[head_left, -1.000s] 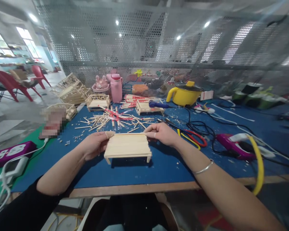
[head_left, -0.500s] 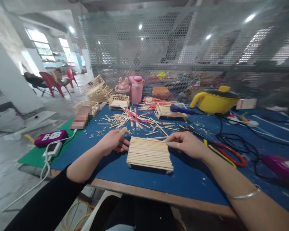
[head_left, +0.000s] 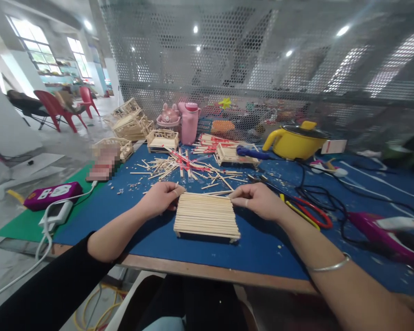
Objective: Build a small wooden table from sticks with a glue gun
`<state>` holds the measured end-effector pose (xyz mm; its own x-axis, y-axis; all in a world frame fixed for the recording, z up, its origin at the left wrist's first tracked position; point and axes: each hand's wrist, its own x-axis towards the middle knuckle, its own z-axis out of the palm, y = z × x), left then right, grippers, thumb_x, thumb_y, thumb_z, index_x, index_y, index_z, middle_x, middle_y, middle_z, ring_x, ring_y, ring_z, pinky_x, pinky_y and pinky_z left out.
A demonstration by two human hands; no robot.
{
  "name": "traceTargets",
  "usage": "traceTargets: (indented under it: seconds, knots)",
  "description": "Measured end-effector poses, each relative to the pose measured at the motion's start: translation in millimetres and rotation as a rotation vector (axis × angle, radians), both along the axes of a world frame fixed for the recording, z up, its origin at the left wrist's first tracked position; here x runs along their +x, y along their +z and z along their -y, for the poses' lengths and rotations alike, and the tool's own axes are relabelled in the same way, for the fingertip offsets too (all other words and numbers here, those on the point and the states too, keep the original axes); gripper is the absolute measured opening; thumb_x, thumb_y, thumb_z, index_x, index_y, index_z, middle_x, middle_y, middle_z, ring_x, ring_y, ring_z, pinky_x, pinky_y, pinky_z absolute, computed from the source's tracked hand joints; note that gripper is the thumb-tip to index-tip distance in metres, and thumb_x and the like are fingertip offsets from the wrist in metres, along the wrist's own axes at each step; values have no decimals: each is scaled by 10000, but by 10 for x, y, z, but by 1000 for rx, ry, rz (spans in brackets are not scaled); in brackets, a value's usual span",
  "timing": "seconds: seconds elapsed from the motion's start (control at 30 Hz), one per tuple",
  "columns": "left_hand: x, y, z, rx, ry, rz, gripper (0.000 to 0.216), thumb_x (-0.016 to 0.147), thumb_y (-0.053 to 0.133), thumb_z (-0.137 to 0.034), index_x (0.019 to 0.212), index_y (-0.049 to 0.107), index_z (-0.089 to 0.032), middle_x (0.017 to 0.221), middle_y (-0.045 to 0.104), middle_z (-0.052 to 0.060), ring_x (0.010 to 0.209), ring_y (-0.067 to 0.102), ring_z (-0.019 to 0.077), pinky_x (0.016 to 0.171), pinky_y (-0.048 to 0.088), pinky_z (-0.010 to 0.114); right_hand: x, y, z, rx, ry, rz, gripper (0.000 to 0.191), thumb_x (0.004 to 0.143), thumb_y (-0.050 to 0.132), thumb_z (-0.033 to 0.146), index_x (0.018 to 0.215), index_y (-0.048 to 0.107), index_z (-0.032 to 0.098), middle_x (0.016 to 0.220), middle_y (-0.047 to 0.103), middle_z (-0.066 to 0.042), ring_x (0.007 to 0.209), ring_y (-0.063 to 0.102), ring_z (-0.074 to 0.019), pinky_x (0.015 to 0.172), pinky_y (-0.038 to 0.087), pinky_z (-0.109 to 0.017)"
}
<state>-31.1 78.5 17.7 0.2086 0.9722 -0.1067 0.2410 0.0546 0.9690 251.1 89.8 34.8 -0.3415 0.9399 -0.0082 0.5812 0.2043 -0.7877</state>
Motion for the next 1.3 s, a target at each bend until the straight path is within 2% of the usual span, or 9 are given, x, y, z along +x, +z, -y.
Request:
traceTargets:
  seconds: [0.23,0.37,0.53,0.7,0.83,1.0,1.13,1.2,1.3]
  knots:
    - [54,33,50,-77,-19,168,360,757,639,-499,929,616,-183,744,651,7,646,626,122,582,520,229,-40,13,40,-17,18,-63,176,676,670,313,761,671,159,718,706,-29,659,612,-151,636,455,-274]
    - [48,69,75,-155,-20,293,472,698,760,-293,1114,559,-193,671,641,-20,583,627,115,501,496,188,-42,50,38,-25,-99,-303,265,699,657,387,836,571,177,574,576,42,463,432,-79,449,295,-215]
    - [25,125,26,-399,66,516,103,770,664,-144,858,613,-124,696,687,41,580,658,126,535,541,201,6,86,13,-36,-249,-527,339,741,613,512,761,445,218,511,262,111,411,171,-55,412,111,-218]
    - [50,200,11,-458,105,554,112,859,536,-122,802,627,-90,676,702,83,567,671,143,550,564,207,-66,90,84,-29,-14,-496,460,723,608,595,674,338,225,559,299,85,461,205,-69,437,165,-227]
    - [52,204,-1,-409,140,622,125,869,550,-139,782,634,-105,676,696,55,584,667,106,585,563,157,-164,133,183,115,21,-369,518,603,764,417,673,288,227,775,524,27,541,336,-76,507,302,-230]
    - [-18,180,-4,-348,136,631,38,830,613,-133,851,645,-137,797,711,26,663,673,68,566,537,98,-136,102,143,138,-41,-191,431,642,748,396,687,359,216,840,583,3,522,355,-69,516,330,-241]
    - [-20,138,31,-327,60,557,191,744,719,-180,914,635,-157,759,688,11,561,628,66,470,490,119,-65,56,101,121,-12,-264,457,647,749,374,645,320,218,809,605,0,540,428,-78,533,358,-243]
    - [4,95,35,-214,37,421,285,712,752,-257,955,627,-174,734,672,5,524,597,80,439,460,147,-40,51,99,77,12,-272,430,693,707,411,614,332,216,662,570,22,499,428,-82,498,337,-237]
    - [19,48,20,154,131,57,408,702,739,-380,1048,620,-199,924,687,52,552,586,103,496,461,204,-19,46,87,49,-6,-216,395,788,578,536,629,438,203,494,444,62,430,367,-82,445,273,-232]
